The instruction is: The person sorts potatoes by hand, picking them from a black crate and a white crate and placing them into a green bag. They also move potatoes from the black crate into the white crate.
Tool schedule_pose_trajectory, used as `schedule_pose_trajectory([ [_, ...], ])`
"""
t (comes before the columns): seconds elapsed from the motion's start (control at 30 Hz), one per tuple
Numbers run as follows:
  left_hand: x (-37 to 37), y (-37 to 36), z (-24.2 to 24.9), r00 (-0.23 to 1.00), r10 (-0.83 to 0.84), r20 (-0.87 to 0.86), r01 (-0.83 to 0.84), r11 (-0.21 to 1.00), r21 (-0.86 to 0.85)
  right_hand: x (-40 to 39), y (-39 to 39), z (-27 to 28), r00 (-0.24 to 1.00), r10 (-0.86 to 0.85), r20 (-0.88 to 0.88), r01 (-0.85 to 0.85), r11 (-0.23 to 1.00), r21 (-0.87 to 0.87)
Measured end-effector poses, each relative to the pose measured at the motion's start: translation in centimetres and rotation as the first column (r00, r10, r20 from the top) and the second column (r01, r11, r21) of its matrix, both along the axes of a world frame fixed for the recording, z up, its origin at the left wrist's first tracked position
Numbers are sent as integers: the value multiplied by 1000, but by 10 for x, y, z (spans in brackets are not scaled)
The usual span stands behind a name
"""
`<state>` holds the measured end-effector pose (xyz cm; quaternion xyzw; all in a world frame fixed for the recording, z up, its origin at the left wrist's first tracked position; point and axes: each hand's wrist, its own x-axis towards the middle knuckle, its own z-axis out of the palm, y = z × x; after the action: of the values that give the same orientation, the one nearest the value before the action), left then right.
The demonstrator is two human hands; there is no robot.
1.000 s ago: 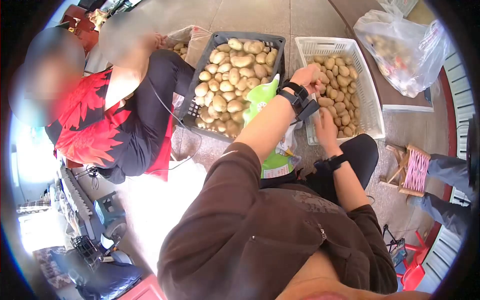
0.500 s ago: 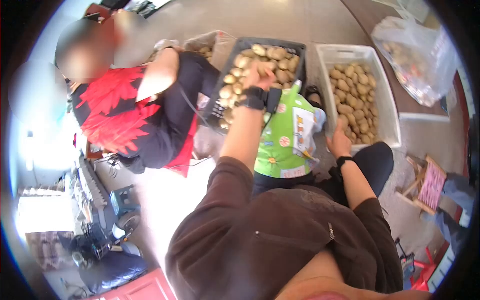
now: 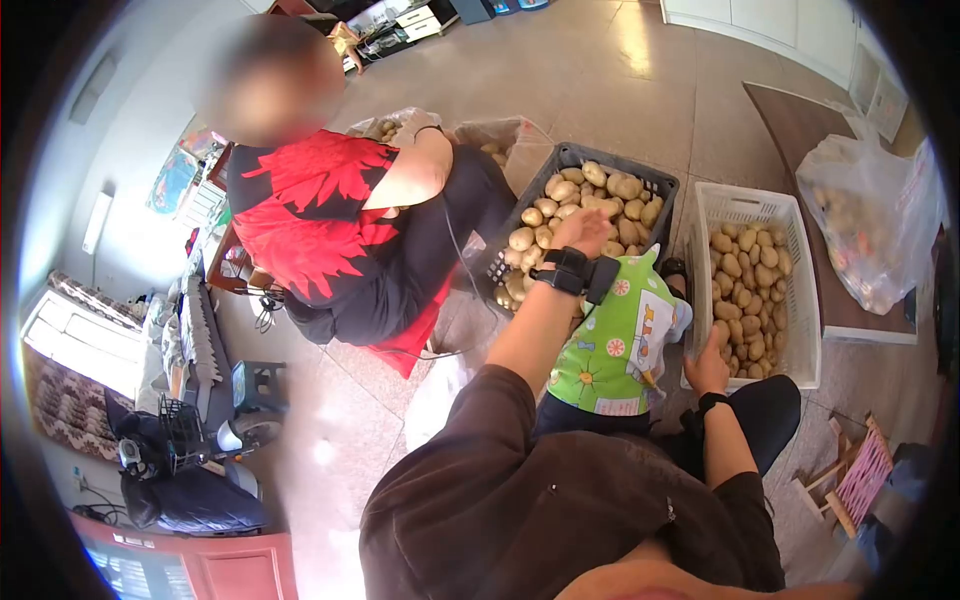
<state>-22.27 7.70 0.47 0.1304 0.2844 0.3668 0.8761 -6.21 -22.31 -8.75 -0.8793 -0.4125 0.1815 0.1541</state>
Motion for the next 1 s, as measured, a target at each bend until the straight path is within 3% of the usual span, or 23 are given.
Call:
schedule_pose_trajectory([
  [0.07, 21, -30, 36, 965, -191, 181, 172, 978, 117, -1, 0, 3, 1000, -10, 0, 10, 999, -34],
  [0.13, 50, -73, 47, 938, -322, 129, 290, 932, 218, 0, 0, 2, 1000, -5, 15, 5, 1000, -14],
  [0.2, 70, -116, 39, 829, -541, 140, 515, 837, 185, 1, 1, 0, 1000, 1, 15, -1, 1000, -15],
  [0.33, 100, -179, -25, 790, -604, 106, 613, 782, -110, 13, 2, -27, 998, 53, -27, -54, 998, -36],
  [0.43, 103, -191, -87, 756, -559, -339, 528, 828, -187, 7, 1, -11, 999, 31, -43, -33, 999, -42],
  [0.47, 105, -194, -96, 714, -537, -449, 566, 821, -83, 4, 1, 0, 999, 9, -45, -11, 999, -44],
  [0.53, 108, -196, -107, 625, -434, -649, 643, 757, 113, 15, -1, -46, 990, 102, 97, -105, 994, 35],
  [0.6, 106, -197, -97, 657, -469, -590, 610, 791, 51, 17, 0, -52, 991, 95, 93, -102, 993, 65],
  [0.67, 107, -198, -96, 658, -429, -619, 568, 822, 35, 8, 1, -17, 998, -10, -60, 12, 999, 37],
  [1.0, 107, -203, -96, 665, -440, -604, 564, 826, 19, 11, 0, -27, 999, 9, -42, -7, 999, 49],
])
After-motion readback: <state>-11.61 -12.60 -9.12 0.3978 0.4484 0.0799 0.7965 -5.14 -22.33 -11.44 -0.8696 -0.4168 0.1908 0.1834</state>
